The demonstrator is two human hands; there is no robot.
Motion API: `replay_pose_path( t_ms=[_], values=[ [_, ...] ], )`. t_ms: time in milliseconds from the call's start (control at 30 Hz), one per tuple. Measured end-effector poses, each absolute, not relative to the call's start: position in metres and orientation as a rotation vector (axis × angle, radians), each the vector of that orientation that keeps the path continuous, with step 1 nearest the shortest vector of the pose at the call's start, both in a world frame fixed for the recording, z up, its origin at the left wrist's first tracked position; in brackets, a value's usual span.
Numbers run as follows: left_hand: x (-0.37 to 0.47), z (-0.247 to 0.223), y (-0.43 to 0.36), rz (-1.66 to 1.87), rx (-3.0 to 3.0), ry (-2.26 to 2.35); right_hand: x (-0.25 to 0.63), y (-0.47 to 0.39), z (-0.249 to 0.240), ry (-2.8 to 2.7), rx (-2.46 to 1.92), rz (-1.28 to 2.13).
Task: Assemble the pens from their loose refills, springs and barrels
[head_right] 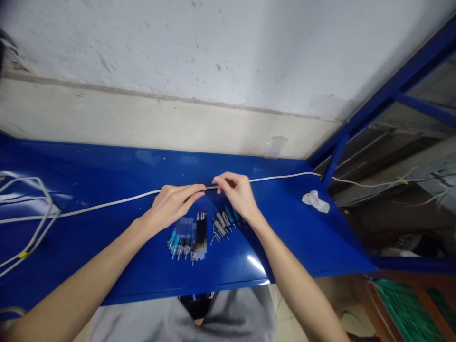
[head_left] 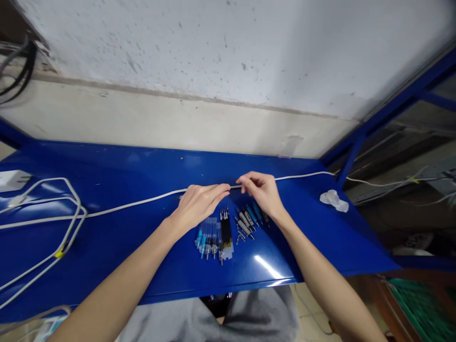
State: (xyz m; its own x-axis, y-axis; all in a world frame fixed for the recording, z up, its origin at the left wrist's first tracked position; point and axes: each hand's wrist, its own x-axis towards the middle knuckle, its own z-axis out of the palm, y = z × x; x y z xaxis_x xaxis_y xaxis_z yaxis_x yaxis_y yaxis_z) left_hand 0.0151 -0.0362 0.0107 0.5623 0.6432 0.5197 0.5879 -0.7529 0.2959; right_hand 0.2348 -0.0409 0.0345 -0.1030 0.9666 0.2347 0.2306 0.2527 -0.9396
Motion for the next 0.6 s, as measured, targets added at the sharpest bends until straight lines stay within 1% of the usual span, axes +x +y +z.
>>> replay_pose_path(
  t_ms=[67,133,267,400,533,600],
  values=[
    [0.013,0.010,-0.034,0.961,2.678,1.066,0.247,-0.045,0.038,-1.473,-1.266,0.750],
    [0.012,0.010,-0.033,0.937,2.657,1.056,0.262,-0.056,0.036,-1.449,-1.376,0.635],
    [0.010,0.010,-0.031,0.877,2.602,1.076,0.286,-0.100,0.018,-1.574,-1.630,0.547],
    [0.008,0.010,-0.030,0.834,2.609,1.060,0.289,-0.143,0.006,-1.641,-1.861,0.417],
    [0.008,0.011,-0.030,0.809,2.623,1.078,0.282,-0.158,0.002,-1.804,-1.959,0.250],
    [0.007,0.013,-0.030,0.798,2.623,1.098,0.282,-0.155,0.002,-1.797,-1.975,0.223]
  ],
)
